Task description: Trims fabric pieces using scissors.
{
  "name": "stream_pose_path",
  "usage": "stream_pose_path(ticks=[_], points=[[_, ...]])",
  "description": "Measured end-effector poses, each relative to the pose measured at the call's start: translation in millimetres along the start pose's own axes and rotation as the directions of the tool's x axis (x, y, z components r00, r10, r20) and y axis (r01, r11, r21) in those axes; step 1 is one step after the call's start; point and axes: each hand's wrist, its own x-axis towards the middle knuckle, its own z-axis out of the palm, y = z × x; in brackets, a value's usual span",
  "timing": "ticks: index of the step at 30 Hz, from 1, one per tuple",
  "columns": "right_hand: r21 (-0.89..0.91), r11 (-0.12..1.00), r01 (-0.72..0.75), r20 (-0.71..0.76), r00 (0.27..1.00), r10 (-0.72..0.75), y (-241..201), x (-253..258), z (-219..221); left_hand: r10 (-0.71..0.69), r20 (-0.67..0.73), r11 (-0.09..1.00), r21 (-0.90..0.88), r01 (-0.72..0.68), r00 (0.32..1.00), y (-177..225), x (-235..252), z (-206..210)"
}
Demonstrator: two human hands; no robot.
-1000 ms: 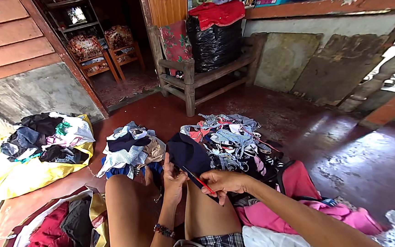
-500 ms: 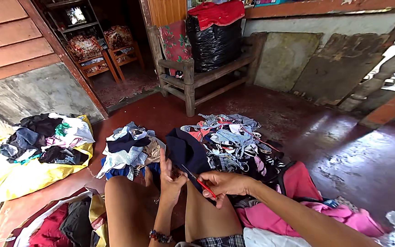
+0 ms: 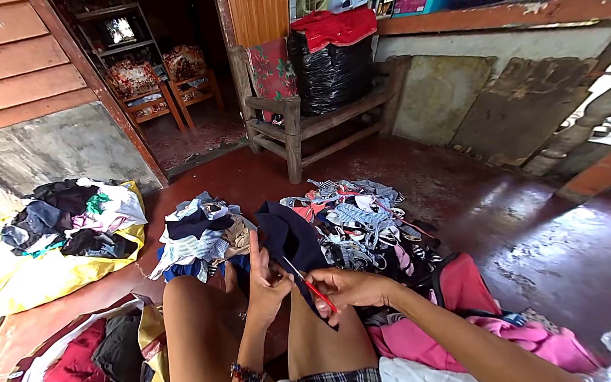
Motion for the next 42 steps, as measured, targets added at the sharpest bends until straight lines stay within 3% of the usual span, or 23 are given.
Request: stream_pose_path(ticks=[21, 26, 32, 35, 38, 42], points=[[0.02, 0.998, 0.067, -0.073, 0.995, -0.065, 0.6, -0.9, 7.7, 0.024, 0.032, 1.0, 0.002, -0.024, 0.999, -2.6, -3.5, 5.9], [-0.072, 0.997, 0.02, -0.129, 0.991, -0.03, -3.2, 4.2, 17.2, 0.02, -0.059, 0.999, -0.039, -0.022, 0.998, -10.4, -1.3, -4.7], [-0.324, 0.938, -0.121, -0.215, 0.975, 0.052, -1.8, 8.1, 25.3, -0.121, -0.33, 0.953, -0.302, 0.017, 0.936, -11.5, 2.5, -8.5], [-0.387, 0.907, -0.168, -0.218, 0.972, 0.088, -2.0, 8.2, 30.3, -0.203, -0.346, 0.91, -0.412, 0.047, 0.916, -17.8, 2.0, -18.1], [-0.405, 0.898, -0.174, -0.2, 0.975, 0.098, -2.4, 7.8, 28.6, -0.18, -0.351, 0.929, -0.367, 0.042, 0.919, -15.8, 2.4, -14.9], [-0.382, 0.911, -0.158, -0.171, 0.98, 0.098, -4.4, 6.4, 24.3, -0.036, -0.335, 0.988, -0.155, -0.017, 0.941, -5.9, 3.3, -11.0]])
